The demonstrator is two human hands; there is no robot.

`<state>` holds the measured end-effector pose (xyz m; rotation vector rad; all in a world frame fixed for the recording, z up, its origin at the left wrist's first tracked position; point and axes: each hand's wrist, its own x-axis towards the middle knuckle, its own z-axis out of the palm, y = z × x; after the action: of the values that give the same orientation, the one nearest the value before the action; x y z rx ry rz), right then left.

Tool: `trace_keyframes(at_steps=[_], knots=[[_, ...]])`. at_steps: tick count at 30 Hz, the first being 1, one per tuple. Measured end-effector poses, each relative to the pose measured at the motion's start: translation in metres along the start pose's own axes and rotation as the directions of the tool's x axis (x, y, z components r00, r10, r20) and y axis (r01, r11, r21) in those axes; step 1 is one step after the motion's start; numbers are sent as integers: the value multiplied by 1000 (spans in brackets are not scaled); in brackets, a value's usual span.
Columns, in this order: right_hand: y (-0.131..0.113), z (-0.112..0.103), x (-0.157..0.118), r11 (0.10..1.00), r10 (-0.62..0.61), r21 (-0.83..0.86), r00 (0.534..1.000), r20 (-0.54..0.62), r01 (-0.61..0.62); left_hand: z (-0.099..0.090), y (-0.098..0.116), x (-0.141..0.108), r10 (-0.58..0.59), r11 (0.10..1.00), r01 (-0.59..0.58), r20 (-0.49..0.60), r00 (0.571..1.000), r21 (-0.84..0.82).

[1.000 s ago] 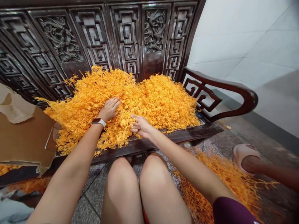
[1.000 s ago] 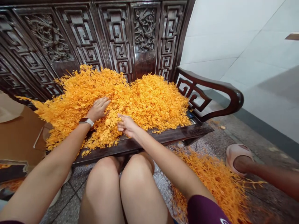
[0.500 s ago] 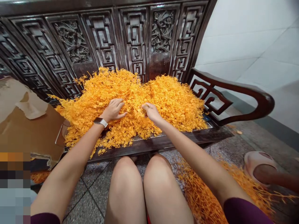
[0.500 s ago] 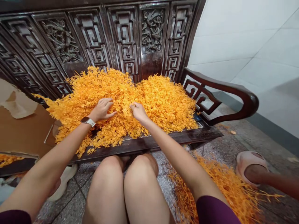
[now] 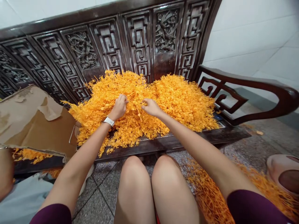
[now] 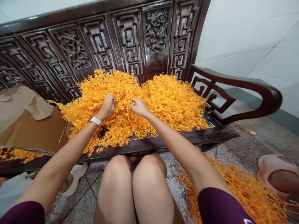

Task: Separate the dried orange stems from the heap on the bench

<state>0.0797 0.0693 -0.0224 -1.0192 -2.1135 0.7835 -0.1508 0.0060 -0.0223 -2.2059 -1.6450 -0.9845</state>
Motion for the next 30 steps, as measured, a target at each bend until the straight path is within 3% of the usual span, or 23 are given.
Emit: trace_keyframes(at_steps=[4, 7, 9, 11, 14, 16, 18, 23, 26, 30], knots=[[-9, 5, 14, 996, -85, -2, 996, 41, 85, -5, -2, -3, 22, 999, -25, 58, 998, 39], [-21, 5, 24, 966, -5, 258, 999, 54, -10, -12, 3, -6, 51, 987, -68, 119, 992, 147], [-30, 1, 28, 864, 58, 492, 992, 108, -104, -18, 10, -4, 77, 971, -101, 114, 990, 217], [-40, -6, 27, 713, 49, 682, 982, 184, -163, -22, 18, 0, 84, 961, -99, 67, 994, 259], [-53, -23, 20, 516, -8, 829, 967, 254, -214, -28, 18, 7, 18, 961, 0, -61, 998, 278], [-58, -35, 18, 464, 1, 849, 959, 282, -250, -32, 9, 9, -40, 956, 81, -149, 988, 283], [-60, -50, 19, 473, 75, 834, 956, 284, -285, -37, -7, 5, -67, 949, 123, -195, 979, 290], [-53, -104, 33, 565, 239, 789, 963, 124, -242, -50, -46, -17, -42, 940, 66, -79, 996, 334], [-58, -154, 35, 600, 215, 786, 976, 21, -149, -58, -53, -20, -72, 936, 72, -13, 997, 345], [-80, -230, 28, 544, 129, 839, 986, -100, 14, -63, -46, -12, -135, 927, 111, 44, 990, 359]])
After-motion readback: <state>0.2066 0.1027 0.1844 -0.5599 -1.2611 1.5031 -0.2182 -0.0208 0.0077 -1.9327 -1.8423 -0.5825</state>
